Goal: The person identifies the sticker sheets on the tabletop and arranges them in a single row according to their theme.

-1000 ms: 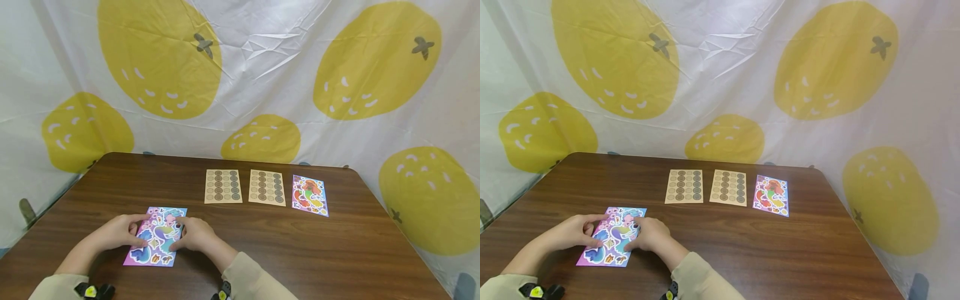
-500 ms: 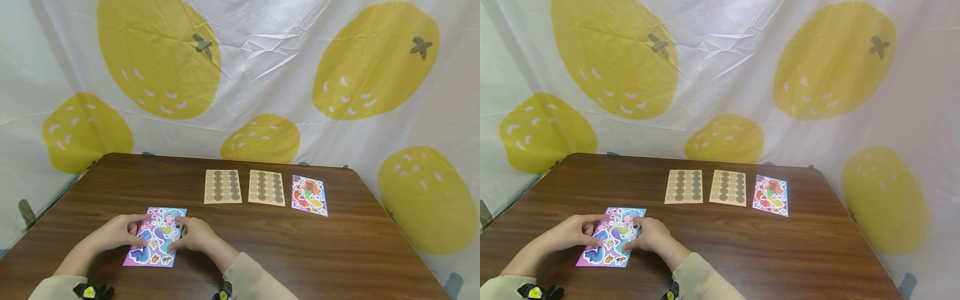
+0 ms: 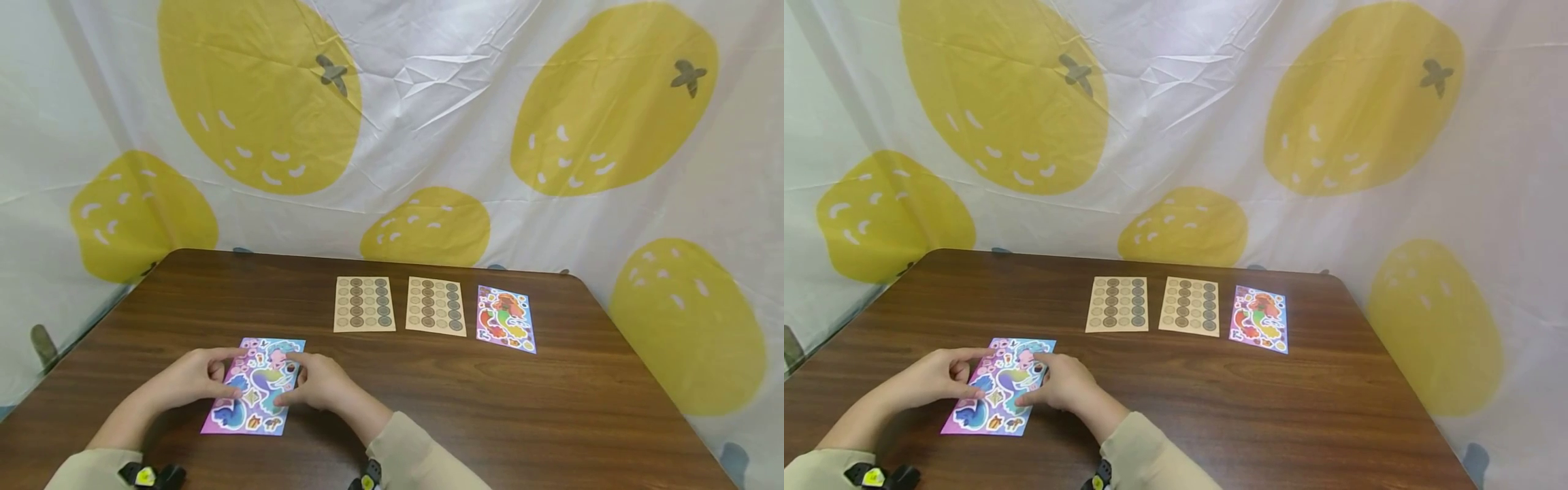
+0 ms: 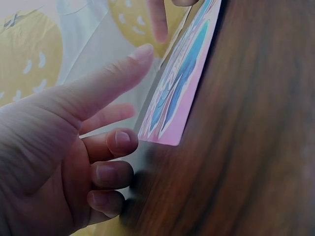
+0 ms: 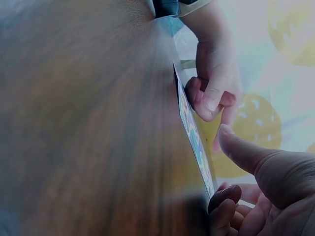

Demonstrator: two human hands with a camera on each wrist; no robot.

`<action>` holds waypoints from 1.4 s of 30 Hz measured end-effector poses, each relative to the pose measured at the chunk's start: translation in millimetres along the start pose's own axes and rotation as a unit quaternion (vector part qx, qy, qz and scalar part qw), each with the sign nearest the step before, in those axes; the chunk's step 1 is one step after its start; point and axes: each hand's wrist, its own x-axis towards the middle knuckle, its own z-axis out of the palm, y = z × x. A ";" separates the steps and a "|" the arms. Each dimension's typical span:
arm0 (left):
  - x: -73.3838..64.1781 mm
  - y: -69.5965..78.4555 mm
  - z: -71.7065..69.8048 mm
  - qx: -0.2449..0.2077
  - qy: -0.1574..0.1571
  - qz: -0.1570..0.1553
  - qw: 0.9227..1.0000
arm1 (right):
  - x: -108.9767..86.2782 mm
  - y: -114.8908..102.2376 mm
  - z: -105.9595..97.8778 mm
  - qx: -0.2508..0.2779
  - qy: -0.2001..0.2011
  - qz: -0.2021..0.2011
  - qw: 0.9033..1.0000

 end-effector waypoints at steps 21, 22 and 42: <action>0.2 7.0 -2.3 -0.026 0.042 0.010 0.999 | -3.4 1.0 -4.8 0.008 -0.006 -0.036 0.999; 0.2 7.1 -2.3 -0.028 0.044 0.011 0.999 | -3.6 1.1 -5.0 0.006 -0.005 -0.038 0.999; 1.5 12.1 0.2 -0.084 0.106 0.021 0.991 | -14.0 5.2 -20.0 0.019 0.009 -0.072 0.997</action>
